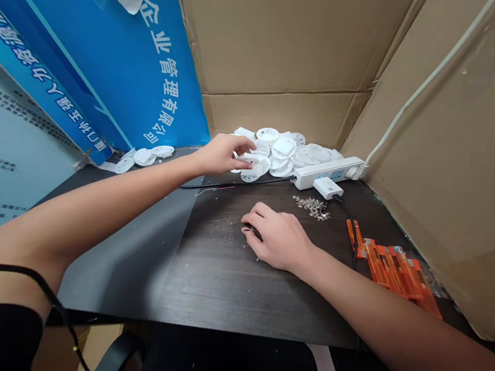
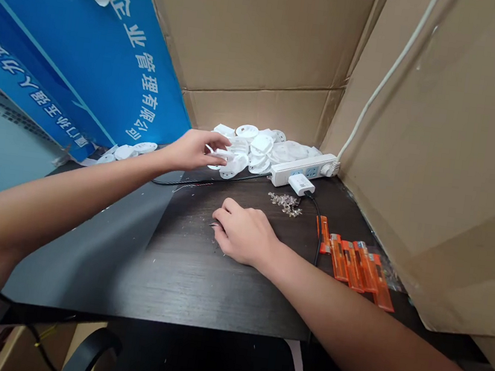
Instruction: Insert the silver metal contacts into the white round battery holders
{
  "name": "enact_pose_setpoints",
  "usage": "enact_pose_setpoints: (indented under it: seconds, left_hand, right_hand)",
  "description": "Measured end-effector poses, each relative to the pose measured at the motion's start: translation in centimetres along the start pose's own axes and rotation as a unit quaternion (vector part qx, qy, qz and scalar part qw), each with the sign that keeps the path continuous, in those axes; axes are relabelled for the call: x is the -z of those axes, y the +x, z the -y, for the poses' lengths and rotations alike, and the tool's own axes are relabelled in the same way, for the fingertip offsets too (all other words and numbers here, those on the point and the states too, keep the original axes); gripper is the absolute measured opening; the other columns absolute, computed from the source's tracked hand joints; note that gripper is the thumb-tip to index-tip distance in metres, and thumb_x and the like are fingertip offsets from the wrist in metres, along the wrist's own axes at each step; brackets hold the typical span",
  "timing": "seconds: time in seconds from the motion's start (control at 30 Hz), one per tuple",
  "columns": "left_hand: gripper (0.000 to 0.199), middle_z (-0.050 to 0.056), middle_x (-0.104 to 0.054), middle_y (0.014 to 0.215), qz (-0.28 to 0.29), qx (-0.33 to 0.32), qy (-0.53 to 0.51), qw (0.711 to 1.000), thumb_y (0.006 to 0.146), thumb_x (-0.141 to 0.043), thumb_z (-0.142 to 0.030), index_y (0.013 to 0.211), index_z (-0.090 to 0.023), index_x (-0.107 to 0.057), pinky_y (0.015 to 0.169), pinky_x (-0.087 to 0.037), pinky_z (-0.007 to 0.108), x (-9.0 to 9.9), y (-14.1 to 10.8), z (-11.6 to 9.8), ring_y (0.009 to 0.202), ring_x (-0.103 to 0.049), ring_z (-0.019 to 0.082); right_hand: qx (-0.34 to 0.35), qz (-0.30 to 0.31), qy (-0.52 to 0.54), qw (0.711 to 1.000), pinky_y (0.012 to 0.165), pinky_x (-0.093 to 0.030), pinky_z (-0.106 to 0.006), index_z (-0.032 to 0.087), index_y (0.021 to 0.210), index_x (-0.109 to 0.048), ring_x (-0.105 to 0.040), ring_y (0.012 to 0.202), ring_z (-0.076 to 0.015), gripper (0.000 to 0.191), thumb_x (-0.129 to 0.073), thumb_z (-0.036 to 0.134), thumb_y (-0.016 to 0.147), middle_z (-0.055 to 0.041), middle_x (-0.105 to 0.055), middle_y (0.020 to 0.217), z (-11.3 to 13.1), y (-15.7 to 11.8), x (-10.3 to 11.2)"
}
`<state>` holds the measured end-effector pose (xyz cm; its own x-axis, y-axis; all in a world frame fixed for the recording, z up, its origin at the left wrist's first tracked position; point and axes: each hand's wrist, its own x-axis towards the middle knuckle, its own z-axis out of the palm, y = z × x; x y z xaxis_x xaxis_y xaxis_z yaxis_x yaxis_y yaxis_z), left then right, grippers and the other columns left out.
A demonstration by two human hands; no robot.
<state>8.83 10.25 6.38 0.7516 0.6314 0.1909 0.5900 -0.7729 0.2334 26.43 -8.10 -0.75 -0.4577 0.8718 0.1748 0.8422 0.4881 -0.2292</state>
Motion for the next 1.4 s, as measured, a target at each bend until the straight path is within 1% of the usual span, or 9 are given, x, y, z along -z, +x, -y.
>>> enact_pose_setpoints:
  seconds: [0.2,0.33,0.43,0.67,0.73,0.87,1.03,1.23,1.4]
  left_hand:
    - [0.038,0.008,-0.074,0.097,-0.108,0.155,-0.205,0.960,0.083,-0.075,-0.033,0.114,-0.012,-0.072,0.071,-0.049,0.027,-0.8,-5.1,-2.3,0.079,-0.063,0.015]
    - [0.047,0.010,-0.073,0.092,-0.041,0.234,-0.452,0.860,0.073,-0.085,-0.039,0.105,-0.010,-0.067,0.060,-0.054,0.025,-2.7,-9.0,-4.8,0.072,-0.065,0.015]
    - [0.042,0.008,-0.072,0.087,-0.002,0.236,-0.485,0.842,0.076,-0.085,-0.041,0.100,-0.011,-0.068,0.057,-0.053,0.024,-3.8,-11.1,-6.2,0.066,-0.064,0.013]
    - [0.069,0.021,-0.070,0.120,-0.008,0.225,-0.560,0.797,0.088,-0.075,-0.046,0.142,-0.012,-0.050,0.068,-0.064,0.033,-4.0,-12.2,-5.8,0.087,-0.074,0.022]
    - [0.065,0.023,-0.062,0.138,-0.070,0.213,-0.523,0.822,0.091,-0.070,-0.049,0.141,-0.012,-0.051,0.075,-0.065,0.035,-2.6,-13.3,-4.5,0.104,-0.073,0.025]
    - [0.054,0.014,-0.070,0.126,-0.193,0.235,-0.251,0.919,0.092,-0.066,-0.052,0.132,-0.016,-0.062,0.085,-0.062,0.033,2.2,-18.3,-0.3,0.116,-0.068,0.026]
    - [0.054,0.008,-0.072,0.122,-0.073,0.349,0.029,0.934,0.088,-0.054,-0.068,0.115,-0.026,-0.074,0.085,-0.056,0.039,6.6,-26.3,4.3,0.098,-0.069,0.029]
    - [0.059,0.012,-0.069,0.128,-0.007,0.270,0.113,0.956,0.093,-0.045,-0.070,0.116,-0.024,-0.074,0.102,-0.048,0.049,4.8,-29.9,6.1,0.117,-0.063,0.035]
    - [0.055,0.013,-0.067,0.131,-0.026,0.214,0.151,0.965,0.098,-0.041,-0.062,0.117,-0.023,-0.075,0.112,-0.039,0.057,3.2,-29.3,6.2,0.124,-0.059,0.037]
  right_hand:
    - [-0.016,-0.029,0.013,0.999,0.066,-0.044,-0.032,0.024,0.128,-0.066,-0.066,0.086,-0.0182,0.032,-0.050,0.036,0.103,-0.0027,-0.063,0.121,0.1,-0.3,-0.2]
    - [-0.048,-0.120,0.065,0.989,0.074,-0.054,-0.038,0.017,0.151,-0.047,-0.067,0.097,-0.0247,0.076,-0.066,0.060,0.092,-0.0114,-0.060,0.128,0.2,-0.6,-0.4]
    - [-0.046,-0.160,0.091,0.982,0.079,-0.058,-0.045,0.013,0.156,-0.040,-0.066,0.106,-0.0297,0.107,-0.076,0.075,0.077,-0.0149,-0.058,0.131,-0.1,-0.5,-0.7]
    - [0.040,-0.155,0.162,0.974,0.089,-0.057,-0.035,0.018,0.134,-0.064,-0.066,0.109,-0.0218,0.069,-0.074,0.067,0.086,-0.0101,-0.064,0.126,-1.2,-0.3,-1.0]
    - [0.034,-0.158,0.170,0.972,0.087,-0.056,-0.034,0.017,0.130,-0.064,-0.066,0.109,-0.0213,0.071,-0.079,0.067,0.081,-0.0091,-0.065,0.124,-1.3,-0.4,-0.8]
    - [0.015,-0.121,0.131,0.984,0.078,-0.054,-0.034,0.020,0.121,-0.062,-0.067,0.101,-0.0204,0.069,-0.083,0.067,0.075,-0.0047,-0.064,0.119,-0.7,-0.5,-0.4]
    - [-0.104,-0.056,-0.007,0.993,0.055,-0.044,-0.037,0.016,0.102,-0.059,-0.061,0.068,-0.0220,0.086,-0.070,0.092,0.064,-0.0095,-0.060,0.109,0.4,0.0,-0.1]
    - [-0.034,-0.064,-0.010,0.997,0.063,-0.054,-0.042,0.013,0.134,-0.055,-0.067,0.086,-0.0286,0.106,-0.068,0.093,0.065,-0.0175,-0.056,0.132,0.2,-0.4,-0.3]
    - [0.081,-0.061,0.057,0.993,0.079,-0.060,-0.041,0.019,0.153,-0.045,-0.065,0.115,-0.0284,0.076,-0.064,0.054,0.088,-0.0127,-0.049,0.151,-0.5,-1.1,-0.3]
